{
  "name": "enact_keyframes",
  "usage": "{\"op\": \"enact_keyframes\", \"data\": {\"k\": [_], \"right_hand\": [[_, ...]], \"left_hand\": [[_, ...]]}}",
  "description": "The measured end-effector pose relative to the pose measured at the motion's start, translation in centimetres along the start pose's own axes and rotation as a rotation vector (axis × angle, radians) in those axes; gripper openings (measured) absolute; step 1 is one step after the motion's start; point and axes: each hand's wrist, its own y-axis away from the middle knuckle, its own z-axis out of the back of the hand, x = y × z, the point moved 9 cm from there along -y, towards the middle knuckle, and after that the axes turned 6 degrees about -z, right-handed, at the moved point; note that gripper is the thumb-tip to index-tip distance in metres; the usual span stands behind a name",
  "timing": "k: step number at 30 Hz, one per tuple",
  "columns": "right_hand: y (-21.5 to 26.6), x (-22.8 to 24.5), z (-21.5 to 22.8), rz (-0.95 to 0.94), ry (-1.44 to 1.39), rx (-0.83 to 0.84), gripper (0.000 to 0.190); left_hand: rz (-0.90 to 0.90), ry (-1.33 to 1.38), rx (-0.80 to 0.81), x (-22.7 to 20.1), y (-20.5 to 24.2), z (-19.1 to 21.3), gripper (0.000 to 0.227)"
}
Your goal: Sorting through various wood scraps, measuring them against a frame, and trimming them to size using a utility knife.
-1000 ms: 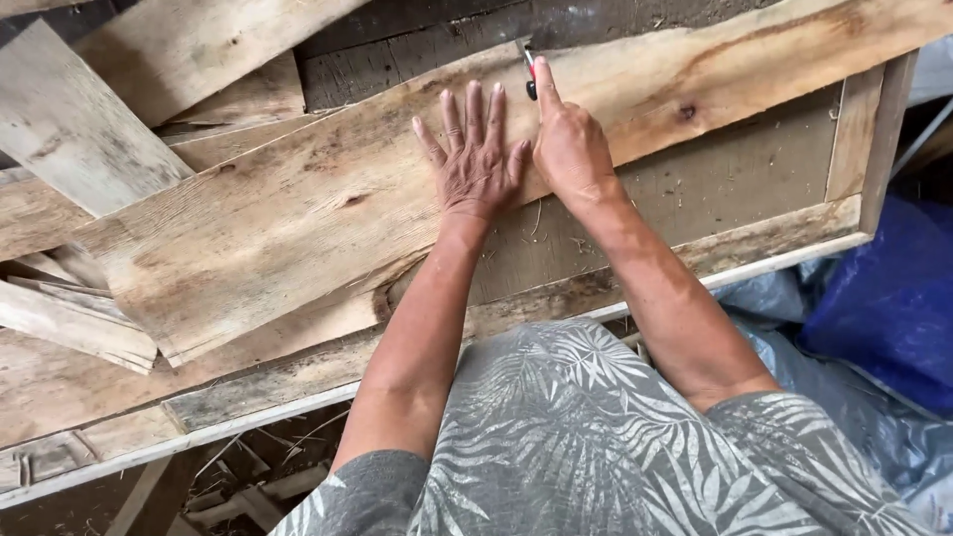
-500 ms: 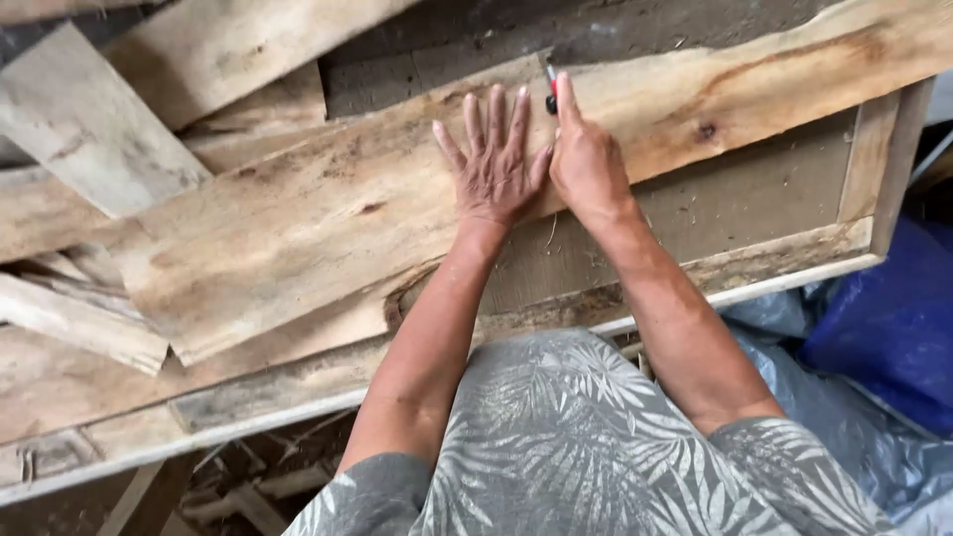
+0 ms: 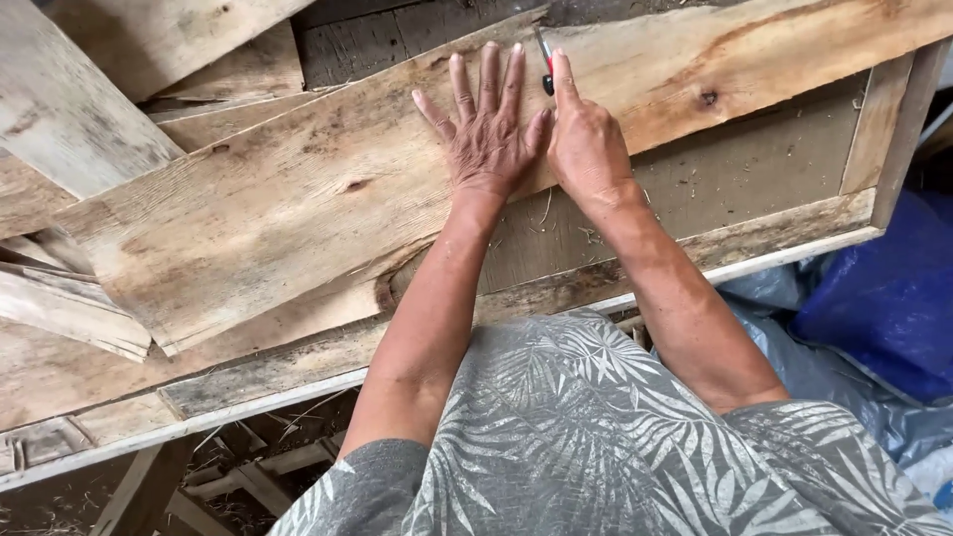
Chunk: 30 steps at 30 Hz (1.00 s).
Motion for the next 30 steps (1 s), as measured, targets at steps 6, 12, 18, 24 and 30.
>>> {"op": "enact_keyframes", "data": {"k": [6,12,18,24,30], "right_hand": [[1.9,0.0,0.9,-0.013,0.007,0.029,0.065],[4.8,-1.1,0.1,-0.030,-0.043,0.071,0.066],[7.4,-1.5,0.0,-0.040,0.050,0.065,0.072],[11.7,-2.2,-0.2,-0.104,-0.005,0.162,0.069],[15.4,-3.8,-0.3,-0.193,-0.039,0.254,0.066]], "left_hand": [[-0.034,-0.031,-0.012,-0.2,0.2,0.3,0.074],[-0.018,-0.025,-0.088,-0.2,0.3,0.6,0.076],[-0.011,-0.047,-0.070,-0.3,0.6,1.0,0.074],[-0.009,-0.024,0.025,-0.3,0.6,0.9,0.078],[-0.021,0.010,-0.035,0.1,0.2,0.3,0.074]]}}
